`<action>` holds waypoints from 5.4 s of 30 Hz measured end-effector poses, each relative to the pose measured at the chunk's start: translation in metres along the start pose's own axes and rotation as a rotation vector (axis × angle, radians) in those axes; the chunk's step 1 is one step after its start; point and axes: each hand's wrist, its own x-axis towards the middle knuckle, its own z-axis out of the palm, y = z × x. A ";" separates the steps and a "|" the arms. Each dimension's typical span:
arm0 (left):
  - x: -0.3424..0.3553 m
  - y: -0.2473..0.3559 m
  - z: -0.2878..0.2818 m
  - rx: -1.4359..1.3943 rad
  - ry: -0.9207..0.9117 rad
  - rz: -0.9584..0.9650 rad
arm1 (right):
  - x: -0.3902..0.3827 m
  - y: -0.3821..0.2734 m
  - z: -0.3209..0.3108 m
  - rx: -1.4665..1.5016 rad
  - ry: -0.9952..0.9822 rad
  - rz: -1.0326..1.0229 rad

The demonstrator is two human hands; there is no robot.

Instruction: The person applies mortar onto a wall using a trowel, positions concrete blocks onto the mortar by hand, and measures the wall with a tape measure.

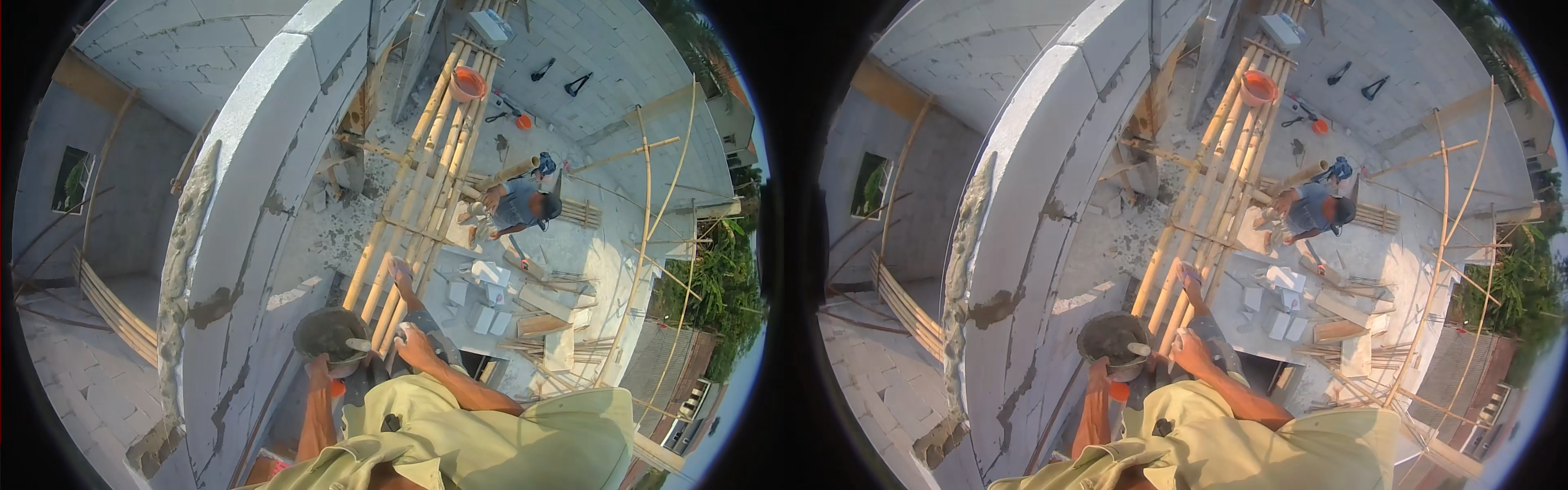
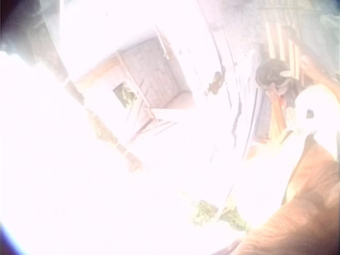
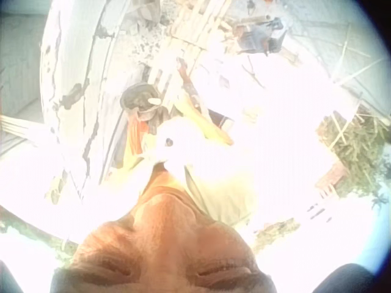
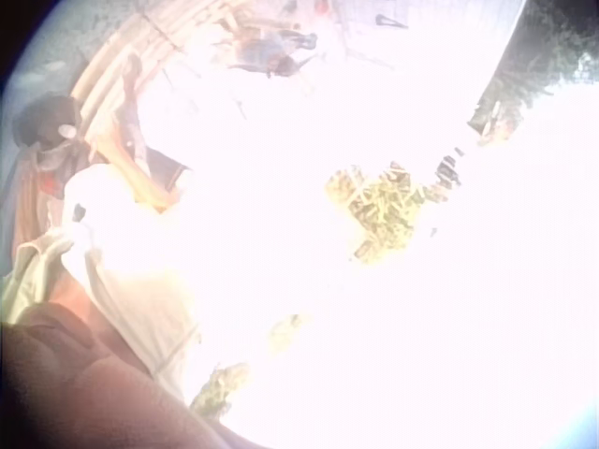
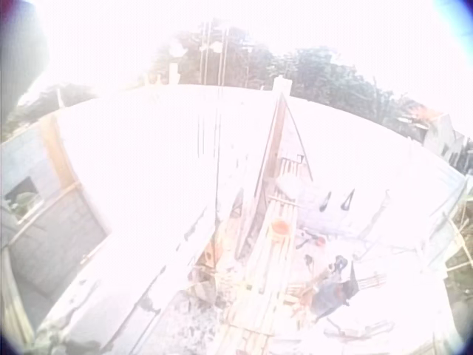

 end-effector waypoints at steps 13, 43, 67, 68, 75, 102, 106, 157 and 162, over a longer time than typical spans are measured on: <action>0.277 -0.046 0.339 0.224 0.261 0.189 | 0.029 0.078 -0.047 0.239 -0.192 0.402; 0.260 -0.034 0.204 1.031 -0.250 0.364 | 0.026 0.067 -0.001 0.375 -0.158 0.530; 0.132 0.027 -0.037 0.839 -0.177 0.074 | 0.087 0.216 -0.032 0.320 0.375 0.708; 0.128 0.027 -0.038 0.827 -0.164 0.070 | 0.094 0.225 -0.037 0.259 0.441 0.690; 0.112 0.026 -0.030 0.829 -0.199 0.013 | 0.137 0.275 -0.093 0.016 0.179 0.844; 0.073 0.052 0.017 0.972 0.082 -0.103 | 0.340 0.435 -0.196 -0.843 0.272 0.546; 0.083 0.061 0.004 0.942 0.125 -0.037 | 0.353 0.449 -0.173 -0.977 0.327 0.408; -0.555 0.328 -0.026 1.083 0.353 1.669 | 0.181 -0.415 -0.519 0.097 0.104 -1.482; -0.599 0.383 -0.048 1.123 0.625 1.603 | 0.336 -0.479 -0.491 -0.251 0.604 -1.886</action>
